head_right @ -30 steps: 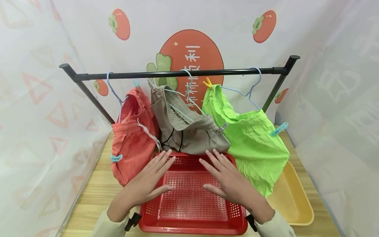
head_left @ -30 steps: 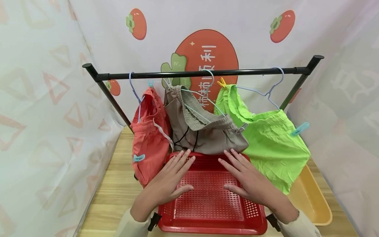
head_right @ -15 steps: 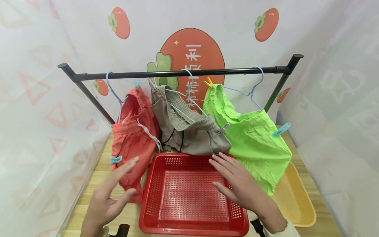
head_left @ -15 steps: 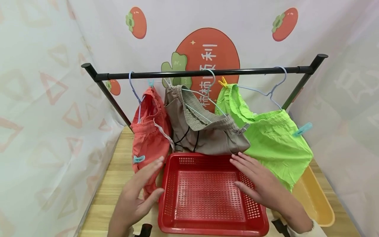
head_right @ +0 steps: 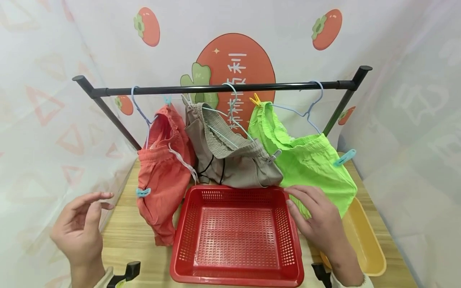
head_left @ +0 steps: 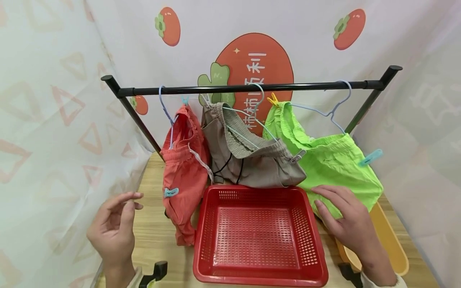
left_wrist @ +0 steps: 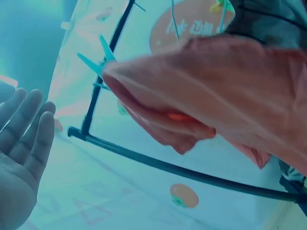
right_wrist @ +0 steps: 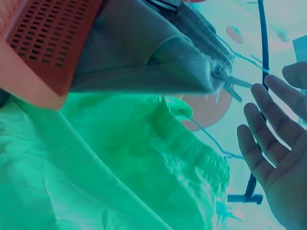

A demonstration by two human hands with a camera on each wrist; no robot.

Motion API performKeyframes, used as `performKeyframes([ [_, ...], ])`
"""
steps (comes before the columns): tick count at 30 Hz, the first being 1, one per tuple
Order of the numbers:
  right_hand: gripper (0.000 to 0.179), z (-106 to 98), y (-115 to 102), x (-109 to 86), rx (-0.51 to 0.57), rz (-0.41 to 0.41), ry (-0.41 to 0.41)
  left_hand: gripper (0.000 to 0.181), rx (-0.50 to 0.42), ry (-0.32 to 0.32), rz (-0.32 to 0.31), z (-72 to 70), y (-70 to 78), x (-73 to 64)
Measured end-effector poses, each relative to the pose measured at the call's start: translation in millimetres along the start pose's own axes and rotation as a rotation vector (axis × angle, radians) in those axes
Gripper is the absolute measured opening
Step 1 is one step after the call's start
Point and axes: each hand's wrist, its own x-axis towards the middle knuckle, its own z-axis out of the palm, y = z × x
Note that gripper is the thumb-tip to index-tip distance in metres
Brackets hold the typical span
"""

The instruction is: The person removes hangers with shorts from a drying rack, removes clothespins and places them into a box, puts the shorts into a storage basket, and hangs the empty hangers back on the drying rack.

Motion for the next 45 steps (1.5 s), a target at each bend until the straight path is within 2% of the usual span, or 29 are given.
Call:
performKeyframes([
  [8, 0.051, -6, 8, 3.4, -0.038, 0.042, 0.150, 0.013, 0.301, 0.098, -0.121, -28.3, -35.3, 7.7],
  [16, 0.042, -15, 10, 11.9, -0.056, 0.119, 0.308, 0.018, 0.344, 0.160, -0.241, -39.4, -61.1, 18.9],
  [21, 0.032, -17, 8, 14.6, -0.078, 0.174, 0.414, 0.019, 0.500, 0.162, -0.306, -54.9, -81.9, 19.9],
  [25, 0.026, -20, 11, 14.8, -0.116, 0.225, 0.533, 0.023, 0.634, 0.168, -0.363, -63.8, -97.0, 22.1],
  [28, 0.023, -24, 16, 14.4, -0.144, 0.283, 0.624, 0.030, 0.678, 0.152, -0.417, -66.9, -105.1, 25.5],
  [31, 0.026, -29, 23, 12.3, -0.182, 0.356, 0.669, 0.038, 0.692, 0.104, -0.482, -68.2, -111.4, 29.5],
  [34, 0.032, -36, 31, 7.6, -0.217, 0.441, 0.653, 0.046, 0.687, 0.040, -0.551, -67.0, -117.8, 34.0],
  [40, 0.044, -49, 43, -4.6, -0.227, 0.629, 0.464, 0.056, 0.676, -0.094, -0.646, -64.6, -131.7, 43.4],
  [43, 0.047, -50, 44, -6.3, -0.225, 0.682, 0.399, 0.058, 0.673, -0.157, -0.675, -65.4, -137.4, 46.5],
  [45, 0.045, -51, 44, -6.3, -0.227, 0.704, 0.369, 0.058, 0.681, -0.205, -0.690, -58.3, -132.1, 49.9],
])
